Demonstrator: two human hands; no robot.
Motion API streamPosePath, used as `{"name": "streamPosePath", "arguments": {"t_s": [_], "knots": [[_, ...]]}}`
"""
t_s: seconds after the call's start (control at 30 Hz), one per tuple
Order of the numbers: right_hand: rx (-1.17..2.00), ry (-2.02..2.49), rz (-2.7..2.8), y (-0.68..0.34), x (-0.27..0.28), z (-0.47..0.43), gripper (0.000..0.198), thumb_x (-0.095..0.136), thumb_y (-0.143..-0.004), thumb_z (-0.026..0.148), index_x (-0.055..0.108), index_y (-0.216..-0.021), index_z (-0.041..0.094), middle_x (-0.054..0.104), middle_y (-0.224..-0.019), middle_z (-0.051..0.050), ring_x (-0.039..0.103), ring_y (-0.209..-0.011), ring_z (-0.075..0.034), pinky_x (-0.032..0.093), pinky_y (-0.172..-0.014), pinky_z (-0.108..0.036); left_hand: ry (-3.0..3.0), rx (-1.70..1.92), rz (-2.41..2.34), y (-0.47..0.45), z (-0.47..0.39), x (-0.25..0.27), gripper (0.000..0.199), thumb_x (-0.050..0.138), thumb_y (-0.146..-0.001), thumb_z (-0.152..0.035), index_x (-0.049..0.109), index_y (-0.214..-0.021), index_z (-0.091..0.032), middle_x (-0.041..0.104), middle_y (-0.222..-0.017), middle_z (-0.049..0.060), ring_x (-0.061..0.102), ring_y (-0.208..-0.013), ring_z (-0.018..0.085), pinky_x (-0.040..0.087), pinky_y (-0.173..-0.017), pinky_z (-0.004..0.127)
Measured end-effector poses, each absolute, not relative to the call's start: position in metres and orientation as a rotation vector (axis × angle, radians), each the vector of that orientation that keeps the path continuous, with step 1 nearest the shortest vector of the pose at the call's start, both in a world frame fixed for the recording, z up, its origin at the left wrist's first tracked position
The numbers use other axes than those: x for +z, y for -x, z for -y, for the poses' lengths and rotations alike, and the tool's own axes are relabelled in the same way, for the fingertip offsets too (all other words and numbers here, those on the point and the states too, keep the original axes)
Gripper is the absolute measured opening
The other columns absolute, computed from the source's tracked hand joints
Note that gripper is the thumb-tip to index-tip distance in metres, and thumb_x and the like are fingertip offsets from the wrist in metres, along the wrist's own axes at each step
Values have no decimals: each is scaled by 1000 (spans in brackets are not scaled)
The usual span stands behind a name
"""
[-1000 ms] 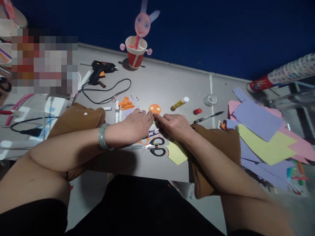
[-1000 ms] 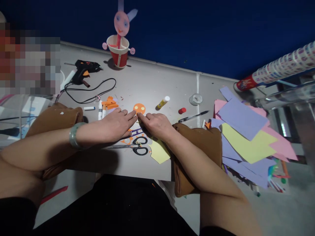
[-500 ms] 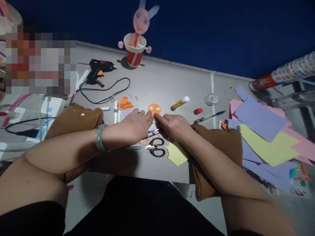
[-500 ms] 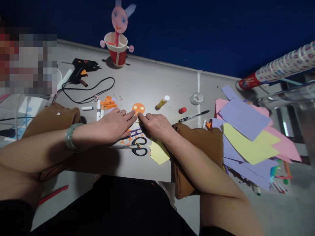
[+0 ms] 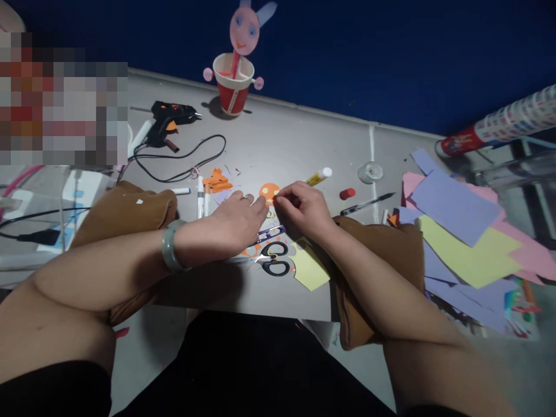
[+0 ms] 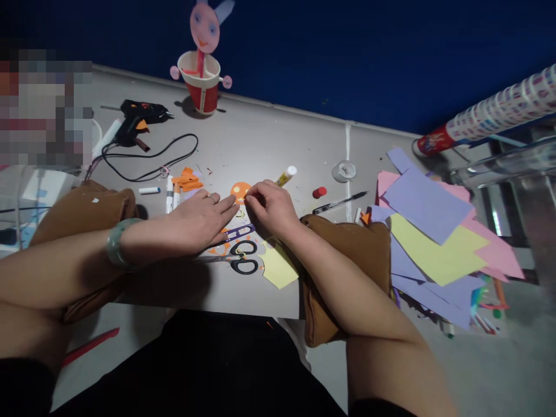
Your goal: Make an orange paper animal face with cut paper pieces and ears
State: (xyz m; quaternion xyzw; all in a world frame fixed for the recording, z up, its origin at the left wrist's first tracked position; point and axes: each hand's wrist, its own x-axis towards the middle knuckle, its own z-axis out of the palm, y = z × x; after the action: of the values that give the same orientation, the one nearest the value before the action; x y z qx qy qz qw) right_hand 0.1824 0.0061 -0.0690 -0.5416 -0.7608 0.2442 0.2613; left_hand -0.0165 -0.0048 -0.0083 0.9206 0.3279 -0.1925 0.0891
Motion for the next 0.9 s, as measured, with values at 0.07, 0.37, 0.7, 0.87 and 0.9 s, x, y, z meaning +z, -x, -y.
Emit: {"name": "streamPosePath", "arguments": {"t_s": [0.07, 0.37, 0.7, 0.87, 0.9], "knots": [[689, 1469, 2043, -181, -70, -9, 15, 58, -88, 26, 69, -84, 18, 69, -86, -7, 60, -78, -20, 46, -75, -33, -2745, -599, -974, 16, 6, -9, 49, 49, -99, -33, 54, -141, -9, 54, -147, 20, 61, -110, 30, 38, -89, 38], [812, 1537, 2108, -177, -66, -13, 13, 61, -86, 24, 72, -83, 18, 67, -86, -6, 60, -76, -18, 45, -73, -32, -2761, -689, -932, 14, 7, -8, 53, 44, -100, -26, 48, -148, -5, 48, -153, 22, 59, -114, 31, 40, -89, 39], [749, 1598, 2206, -173, -65, -15, 12, 59, -88, 23, 70, -84, 18, 69, -88, -7, 62, -81, -20, 45, -77, -33, -2797, -534, -932, 18, 8, -23, 48, 44, -99, -28, 56, -140, -7, 57, -139, 22, 59, -108, 31, 39, -84, 40], [668, 1660, 2283, -169, -63, -13, 15, 56, -90, 24, 68, -84, 18, 69, -89, -8, 61, -80, -21, 43, -73, -32, -2807, -520, -926, 18, 7, -23, 48, 44, -99, -27, 55, -141, -6, 58, -138, 22, 59, -106, 31, 39, -83, 40], [659, 1662, 2299, -169, -63, -13, 15, 55, -91, 25, 68, -85, 18, 69, -89, -9, 61, -80, -21, 42, -73, -32, -2808, -515, -927, 19, 7, -23, 48, 44, -99, -27, 55, -141, -6, 58, -139, 22, 59, -107, 31, 39, -83, 40]]}}
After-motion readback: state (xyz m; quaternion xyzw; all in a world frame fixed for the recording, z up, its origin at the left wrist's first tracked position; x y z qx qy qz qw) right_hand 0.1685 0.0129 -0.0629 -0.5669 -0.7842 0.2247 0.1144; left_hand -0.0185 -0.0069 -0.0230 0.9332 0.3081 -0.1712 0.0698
